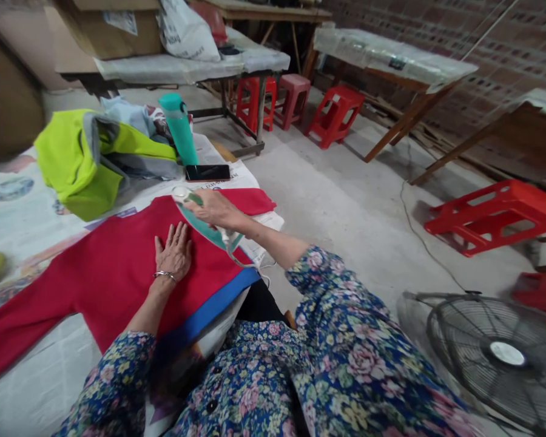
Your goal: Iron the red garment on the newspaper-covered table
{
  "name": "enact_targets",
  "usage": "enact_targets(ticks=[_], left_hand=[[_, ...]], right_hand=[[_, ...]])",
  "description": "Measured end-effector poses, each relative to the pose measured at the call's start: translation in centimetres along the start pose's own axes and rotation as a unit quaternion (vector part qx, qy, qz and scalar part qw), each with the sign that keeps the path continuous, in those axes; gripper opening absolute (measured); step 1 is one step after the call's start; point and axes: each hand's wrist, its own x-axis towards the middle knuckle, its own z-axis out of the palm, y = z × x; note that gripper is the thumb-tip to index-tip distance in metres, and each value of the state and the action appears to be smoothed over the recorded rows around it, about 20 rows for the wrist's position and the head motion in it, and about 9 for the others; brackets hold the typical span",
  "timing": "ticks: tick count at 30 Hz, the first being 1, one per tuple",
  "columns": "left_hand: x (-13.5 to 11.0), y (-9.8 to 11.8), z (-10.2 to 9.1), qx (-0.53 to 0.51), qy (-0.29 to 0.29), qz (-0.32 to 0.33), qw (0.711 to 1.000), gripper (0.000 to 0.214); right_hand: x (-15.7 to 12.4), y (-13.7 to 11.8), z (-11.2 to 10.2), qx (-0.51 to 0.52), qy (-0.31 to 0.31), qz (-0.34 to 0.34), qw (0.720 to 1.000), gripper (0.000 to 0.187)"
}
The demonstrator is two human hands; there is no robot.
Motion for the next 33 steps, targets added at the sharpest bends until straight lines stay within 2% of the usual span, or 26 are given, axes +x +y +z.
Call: enact_targets(ticks=[4,8,12,17,23,25,28,33], left_hand=[[0.1,-0.2,0.2,0.005,0.009,-0.015,1.0,0.075],[0.0,-0.4,0.3,0.015,0.005,-0.004,1.0,0.082],[-0.2,-0.5,0.7,0.024,0.022,0.004,0.999,0.076],[-0.4,-0.5,0.8,0.03,0.031,0.012,0.999,0.072],[-0.4,-0.5,0.3,0.012,0.048,0.04,0.998,0.074],[-0.4,-0.5,0.3,0.001,0.054,0.06,0.997,0.07],[-0.6,-0.3,0.4,-0.007,0.041,0.092,0.995,0.067],[-1.7,1.9,0.5,0.03,-0.025,0.051,0.998,0.106]], right_hand=[[2.3,-1.1,1.1,-0.023,-0.034,0.023,0.999,0.034],[1.8,0.6,0.3,0.029,0.005,0.066,0.997,0.029],[0.3,3.2,-2.2,0.069,0.08,0.127,0.986,0.027],[-1.5,6.0,-6.2,0.1,0.201,0.225,0.948,0.025],[-5.0,7.8,-9.3,0.112,0.295,0.275,0.908,0.032],[-6.4,8.1,-9.7,0.104,0.304,0.271,0.907,0.031],[-8.5,8.2,-10.2,0.104,0.294,0.231,0.921,0.028],[-10.4,6.2,-9.9,0.186,0.248,0.121,0.943,0.032]])
